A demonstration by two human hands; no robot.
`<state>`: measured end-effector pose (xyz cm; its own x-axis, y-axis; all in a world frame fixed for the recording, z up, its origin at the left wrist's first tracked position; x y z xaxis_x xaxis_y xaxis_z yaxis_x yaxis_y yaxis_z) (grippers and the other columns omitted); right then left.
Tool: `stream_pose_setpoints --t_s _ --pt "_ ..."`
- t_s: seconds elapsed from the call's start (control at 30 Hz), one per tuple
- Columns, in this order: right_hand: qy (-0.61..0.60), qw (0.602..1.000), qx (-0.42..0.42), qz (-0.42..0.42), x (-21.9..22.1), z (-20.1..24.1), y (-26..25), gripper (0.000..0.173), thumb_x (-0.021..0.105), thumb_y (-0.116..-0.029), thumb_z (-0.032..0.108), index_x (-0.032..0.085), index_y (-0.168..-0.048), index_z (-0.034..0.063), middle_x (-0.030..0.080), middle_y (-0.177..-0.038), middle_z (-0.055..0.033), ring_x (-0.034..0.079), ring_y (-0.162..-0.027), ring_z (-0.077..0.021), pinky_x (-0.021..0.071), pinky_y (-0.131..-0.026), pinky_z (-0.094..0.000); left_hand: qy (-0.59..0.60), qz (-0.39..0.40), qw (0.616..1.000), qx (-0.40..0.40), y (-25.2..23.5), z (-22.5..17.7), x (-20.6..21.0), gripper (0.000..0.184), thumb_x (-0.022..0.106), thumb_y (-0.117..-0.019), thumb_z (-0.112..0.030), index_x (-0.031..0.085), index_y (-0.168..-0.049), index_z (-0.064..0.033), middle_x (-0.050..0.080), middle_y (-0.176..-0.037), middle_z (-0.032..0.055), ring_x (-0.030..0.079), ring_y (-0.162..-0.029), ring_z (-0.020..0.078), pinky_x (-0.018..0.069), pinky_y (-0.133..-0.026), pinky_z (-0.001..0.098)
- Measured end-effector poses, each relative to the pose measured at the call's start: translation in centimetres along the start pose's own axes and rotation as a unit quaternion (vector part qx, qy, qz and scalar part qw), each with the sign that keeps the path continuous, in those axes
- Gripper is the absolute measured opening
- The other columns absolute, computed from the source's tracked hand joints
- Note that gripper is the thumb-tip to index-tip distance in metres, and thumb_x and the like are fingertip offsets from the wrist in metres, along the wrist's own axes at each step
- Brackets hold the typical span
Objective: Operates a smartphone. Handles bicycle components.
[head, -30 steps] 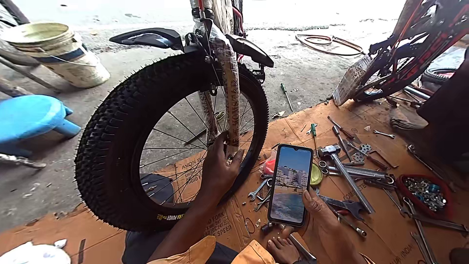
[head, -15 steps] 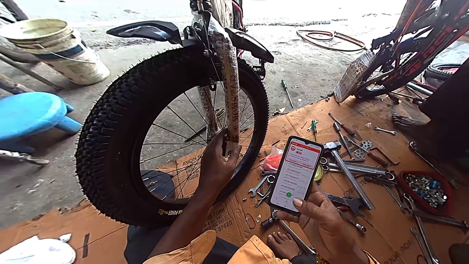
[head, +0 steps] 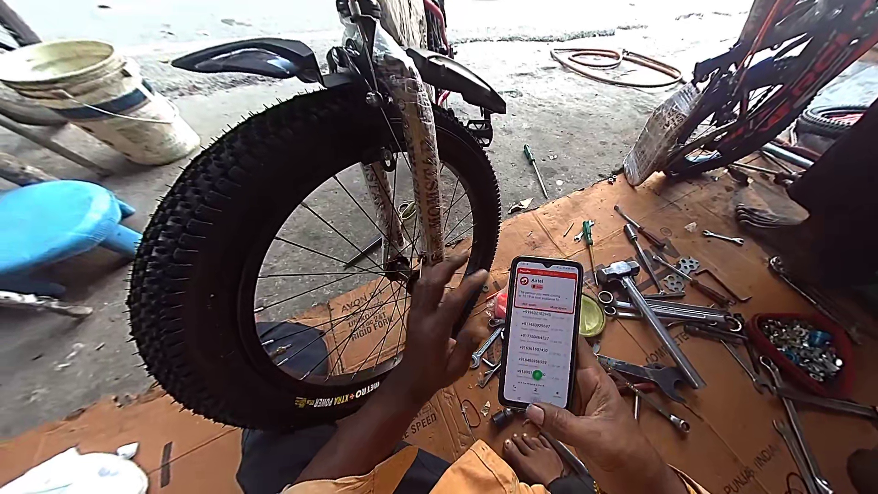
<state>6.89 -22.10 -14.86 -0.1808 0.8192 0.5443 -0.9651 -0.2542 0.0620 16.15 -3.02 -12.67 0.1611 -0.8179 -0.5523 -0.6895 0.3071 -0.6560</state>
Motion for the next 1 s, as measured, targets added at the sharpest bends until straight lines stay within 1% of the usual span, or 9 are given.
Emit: stream_pose_setpoints --t_s 0.13,0.23,0.33,0.5,0.6,0.67,0.83,0.93,1.0 --pt "0.006 0.999 0.03 0.011 0.2 -0.5 -0.1 0.081 0.072 -0.0901 -0.005 0.025 -0.155 0.0046 0.058 -0.133 -0.0249 0.069 -0.108 -0.0385 0.063 -0.087 -0.0502 -0.005 0.018 0.998 0.054 0.2 -1.3 0.3 0.069 0.024 -0.1007 -0.071 0.06 -0.14 -0.0269 0.032 -0.163 0.0081 0.029 -0.15 0.0305 0.0327 -0.119 0.0523" --pt "0.002 0.998 0.057 0.02 0.3 -1.4 -0.2 0.082 0.071 -0.0904 -0.005 0.022 -0.156 0.004 0.056 -0.136 -0.0254 0.068 -0.111 -0.0401 0.0626 -0.088 -0.0528 -0.003 0.03 0.997 0.067 0.2 -1.4 0.5 0.072 0.026 -0.0981 -0.076 0.063 -0.138 -0.0283 0.031 -0.165 0.0072 0.02 -0.154 0.0315 0.0225 -0.123 0.0536" --pt "0.013 0.997 0.075 0.032 0.9 -1.9 -0.3 0.086 0.071 -0.0896 -0.004 0.019 -0.157 0.0017 0.055 -0.137 -0.0246 0.065 -0.116 -0.039 0.0616 -0.091 -0.0528 -0.01 0.048 0.996 0.069 0.3 -1.5 0.8 0.07 0.028 -0.097 -0.078 0.064 -0.137 -0.0325 0.031 -0.165 0.0049 0.017 -0.155 0.0317 0.0202 -0.124 0.0543" --pt "0.016 0.995 0.083 0.047 1.4 -2.2 -0.4 0.085 0.07 -0.0902 -0.004 0.018 -0.157 -0.0003 0.055 -0.137 -0.0239 0.065 -0.117 -0.0377 0.0616 -0.091 -0.0525 -0.028 0.063 0.995 0.069 0.3 -1.3 0.8 0.065 0.031 -0.0994 -0.074 0.071 -0.129 -0.0313 0.037 -0.162 0.0066 0.021 -0.154 0.0346 0.0227 -0.122 0.0572" --pt "0.003 0.995 0.091 0.03 0.9 -2.3 -0.4 0.083 0.07 -0.0909 -0.003 0.02 -0.158 0.0031 0.055 -0.137 -0.0259 0.066 -0.113 -0.0422 0.0624 -0.087 -0.0567 -0.066 -0.028 0.996 0.059 0.5 -0.5 -1.2 0.057 0.033 -0.1052 -0.059 0.073 -0.098 -0.02 0.053 -0.15 0.0083 0.038 -0.147 0.0328 0.0333 -0.118 0.055" --pt "-0.005 0.996 0.092 0.018 0.7 -2.0 -0.4 0.082 0.069 -0.0922 -0.002 0.02 -0.158 0.005 0.055 -0.137 -0.0262 0.066 -0.112 -0.0427 0.0619 -0.088 -0.0572 -0.055 -0.098 0.993 0.023 0.2 0.6 -2.9 0.051 0.033 -0.1072 -0.05 0.067 -0.09 -0.016 0.056 -0.145 0.0102 0.043 -0.142 0.0306 0.0383 -0.114 0.0525" --pt "-0.042 0.995 0.086 -0.012 0.3 -1.7 -0.4 0.068 0.058 -0.0964 0.0 0.027 -0.157 0.0067 0.055 -0.136 -0.0286 0.064 -0.114 -0.044 0.0595 -0.089 -0.0596 -0.002 -0.132 0.991 -0.034 -0.1 1.8 -3.8 0.049 0.034 -0.1084 -0.045 0.067 -0.11 -0.0091 0.052 -0.146 0.0155 0.049 -0.136 0.0303 0.0448 -0.11 0.049" --pt "-0.046 0.995 0.089 -0.024 0.2 -1.7 -0.5 0.066 0.054 -0.0976 0.0 0.027 -0.157 0.0074 0.055 -0.135 -0.0284 0.065 -0.114 -0.0433 0.06 -0.088 -0.0592 0.002 -0.061 0.998 -0.006 -0.1 0.5 -2.3 0.055 0.036 -0.1062 -0.054 0.068 -0.119 -0.0113 0.05 -0.148 0.0151 0.048 -0.137 0.0313 0.0445 -0.11 0.0519" --pt "-0.039 0.994 0.095 -0.031 0.1 -1.7 -0.4 0.065 0.053 -0.0974 -0.001 0.028 -0.156 0.0073 0.056 -0.134 -0.0283 0.065 -0.113 -0.0426 0.0603 -0.087 -0.0585 -0.004 -0.008 1.0 0.023 0.2 -0.6 -1.0 0.056 0.037 -0.1045 -0.057 0.069 -0.125 -0.0162 0.048 -0.151 0.0129 0.042 -0.143 0.0316 0.0394 -0.114 0.0531"
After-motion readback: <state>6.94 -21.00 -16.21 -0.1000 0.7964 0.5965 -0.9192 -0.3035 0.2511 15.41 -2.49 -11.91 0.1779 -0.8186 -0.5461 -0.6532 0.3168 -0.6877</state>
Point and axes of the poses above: each hand's wrist, its own y-axis away from the middle knuckle, its own x-axis out of the palm, z = x × y, the point moved 6 cm from there along -y, towards the middle knuckle
